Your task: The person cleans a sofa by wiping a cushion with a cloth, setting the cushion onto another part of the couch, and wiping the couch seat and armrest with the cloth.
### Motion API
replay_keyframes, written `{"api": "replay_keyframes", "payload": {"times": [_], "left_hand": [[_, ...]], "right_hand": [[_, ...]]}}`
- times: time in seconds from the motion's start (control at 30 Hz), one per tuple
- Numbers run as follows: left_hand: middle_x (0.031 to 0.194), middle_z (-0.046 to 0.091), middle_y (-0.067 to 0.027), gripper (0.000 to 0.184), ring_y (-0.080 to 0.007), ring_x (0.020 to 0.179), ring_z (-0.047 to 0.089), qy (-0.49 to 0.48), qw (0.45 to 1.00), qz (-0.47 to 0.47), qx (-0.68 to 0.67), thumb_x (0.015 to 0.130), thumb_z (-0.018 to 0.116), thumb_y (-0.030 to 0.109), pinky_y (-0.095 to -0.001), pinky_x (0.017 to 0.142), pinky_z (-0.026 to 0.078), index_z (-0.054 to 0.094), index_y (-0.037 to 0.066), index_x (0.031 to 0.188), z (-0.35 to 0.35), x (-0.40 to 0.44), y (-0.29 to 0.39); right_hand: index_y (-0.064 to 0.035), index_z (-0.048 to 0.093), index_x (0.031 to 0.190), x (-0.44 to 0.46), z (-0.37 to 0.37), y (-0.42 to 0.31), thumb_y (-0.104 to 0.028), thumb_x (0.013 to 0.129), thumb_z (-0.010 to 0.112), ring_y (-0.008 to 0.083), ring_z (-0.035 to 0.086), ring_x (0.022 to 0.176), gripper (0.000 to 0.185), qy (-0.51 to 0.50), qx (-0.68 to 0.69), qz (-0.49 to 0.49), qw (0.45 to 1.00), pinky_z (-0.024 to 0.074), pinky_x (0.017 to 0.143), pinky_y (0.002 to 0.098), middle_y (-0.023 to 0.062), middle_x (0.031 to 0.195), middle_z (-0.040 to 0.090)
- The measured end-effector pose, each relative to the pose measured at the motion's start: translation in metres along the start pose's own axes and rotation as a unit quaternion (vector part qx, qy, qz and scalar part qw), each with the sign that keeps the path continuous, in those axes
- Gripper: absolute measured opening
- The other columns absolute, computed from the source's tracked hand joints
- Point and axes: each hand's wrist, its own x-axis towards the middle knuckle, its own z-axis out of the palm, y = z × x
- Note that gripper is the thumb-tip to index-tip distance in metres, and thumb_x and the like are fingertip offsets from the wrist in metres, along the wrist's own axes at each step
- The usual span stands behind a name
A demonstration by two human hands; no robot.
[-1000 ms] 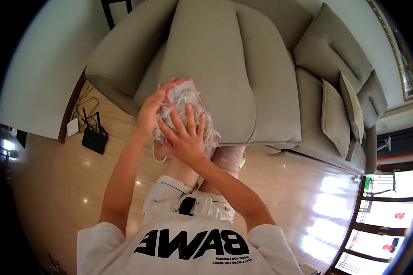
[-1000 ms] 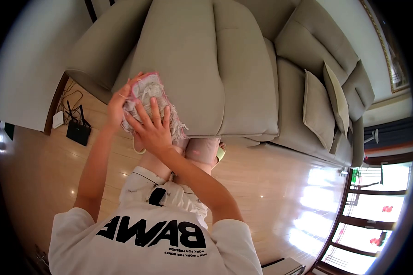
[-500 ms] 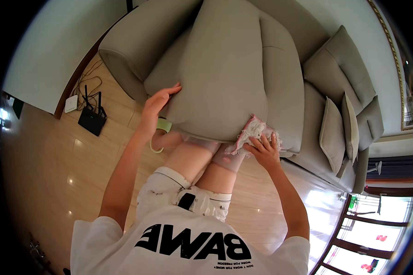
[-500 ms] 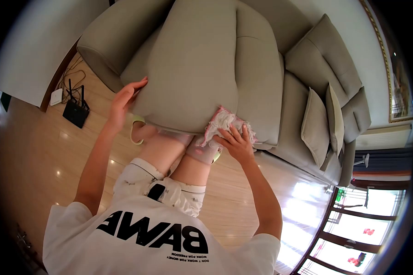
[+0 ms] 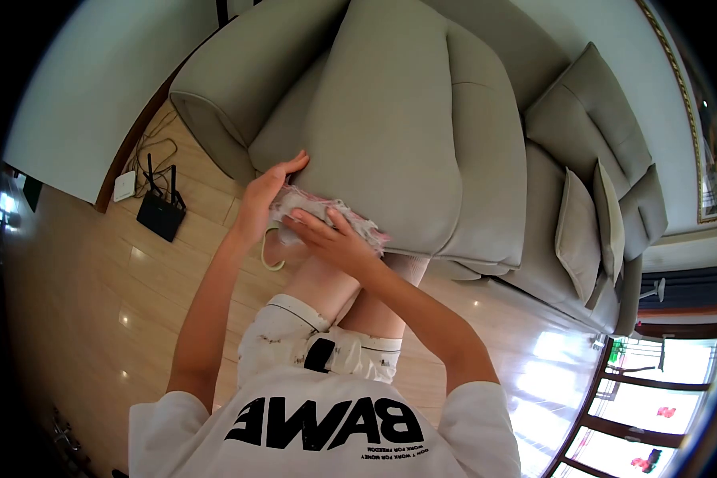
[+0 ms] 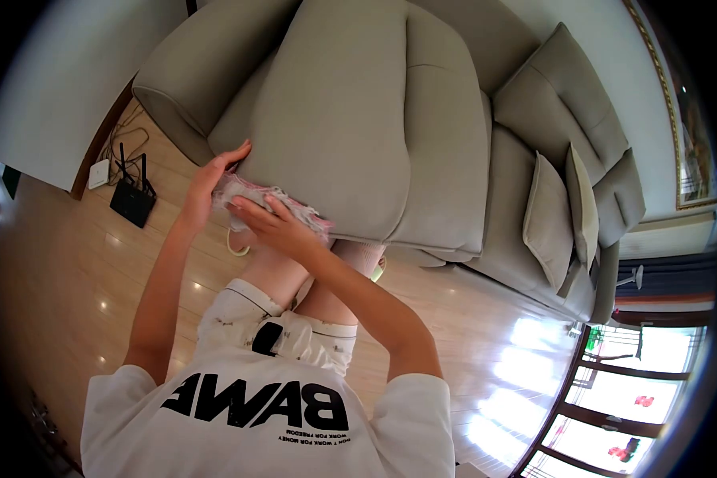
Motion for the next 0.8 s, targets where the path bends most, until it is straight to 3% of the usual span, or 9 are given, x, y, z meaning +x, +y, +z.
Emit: {"api": "replay_keyframes", "payload": {"times": [0.13,0.27,0.37,0.47,0.53,0.63,0.67,0.8], "left_hand": [[0.155,0.051,-0.0147,0.053,-0.0221,0.144,0.045,0.003,0.999,0.003,0.044,0.111,0.043,0.037,-0.0340,0.121,0.029,0.057,-0.003,0.143,0.009,-0.002,0.009],[0.155,0.051,-0.0148,0.053,-0.0221,0.145,0.044,0.005,0.998,0.001,0.059,0.110,0.047,0.037,-0.0333,0.121,0.029,0.057,-0.002,0.144,0.015,-0.004,0.013],[0.155,0.051,-0.0153,0.052,-0.0220,0.145,0.045,-0.001,0.998,0.004,0.061,0.109,0.048,0.035,-0.0328,0.121,0.028,0.056,-0.003,0.144,0.015,-0.003,0.008],[0.155,0.052,-0.0157,0.052,-0.0217,0.145,0.044,-0.005,0.998,-0.001,0.062,0.108,0.048,0.033,-0.0326,0.121,0.028,0.055,-0.004,0.144,0.015,0.001,0.006],[0.155,0.052,-0.0157,0.053,-0.0216,0.146,0.043,-0.003,0.998,0.001,0.067,0.108,0.047,0.033,-0.0327,0.121,0.027,0.054,-0.006,0.144,0.013,0.000,0.002],[0.154,0.052,-0.0154,0.056,-0.0216,0.146,0.042,-0.012,0.998,0.019,0.067,0.109,0.044,0.035,-0.0329,0.121,0.026,0.052,-0.008,0.145,0.009,0.002,-0.008],[0.154,0.052,-0.0153,0.057,-0.0217,0.146,0.042,-0.015,0.998,0.024,0.061,0.110,0.043,0.036,-0.0330,0.121,0.026,0.051,-0.008,0.145,0.007,0.001,-0.010],[0.154,0.051,-0.0156,0.062,-0.0222,0.146,0.042,-0.011,0.998,0.013,0.066,0.111,0.040,0.041,-0.0332,0.121,0.026,0.050,-0.008,0.146,0.010,-0.004,0.001]], "right_hand": [[-0.0290,0.053,0.149,-0.098,0.002,0.029,-0.032,0.095,0.060,0.0167,0.030,0.155,0.054,-0.036,0.103,-0.016,0.994,0.0184,0.125,0.0592,-0.0069,0.161,0.042],[-0.0366,0.060,0.141,-0.223,0.020,0.061,-0.040,0.091,0.065,0.0161,0.045,0.146,0.051,-0.006,0.139,0.051,0.989,0.0291,0.122,0.0564,-0.0099,0.140,0.057],[-0.0388,0.061,0.140,-0.239,0.012,0.074,-0.043,0.088,0.067,0.0156,0.042,0.147,0.052,-0.074,0.118,0.026,0.990,0.0315,0.120,0.0586,-0.0114,0.133,0.059],[-0.0392,0.067,0.131,-0.185,0.007,0.062,-0.035,0.085,0.070,0.0146,0.050,0.137,0.047,-0.040,0.168,0.046,0.984,0.0299,0.118,0.0635,-0.0093,0.121,0.062],[-0.0389,0.061,0.139,-0.141,0.012,0.042,-0.035,0.088,0.066,0.0167,0.045,0.143,0.052,-0.024,0.158,0.018,0.987,0.0276,0.118,0.0654,-0.0107,0.138,0.058],[-0.0316,0.056,0.145,-0.053,0.007,0.011,-0.034,0.093,0.060,0.0186,0.030,0.153,0.052,-0.008,0.069,-0.034,0.997,0.0212,0.123,0.0619,-0.0087,0.162,0.040],[-0.0291,0.055,0.147,-0.032,0.008,0.002,-0.033,0.095,0.058,0.0188,0.025,0.156,0.052,-0.008,0.040,-0.038,0.998,0.0192,0.124,0.0607,-0.0075,0.166,0.034],[-0.0280,0.051,0.150,-0.014,0.007,0.002,-0.035,0.096,0.056,0.0173,0.020,0.158,0.054,0.016,-0.014,-0.024,0.999,0.0161,0.126,0.0571,-0.0064,0.167,0.033]]}}
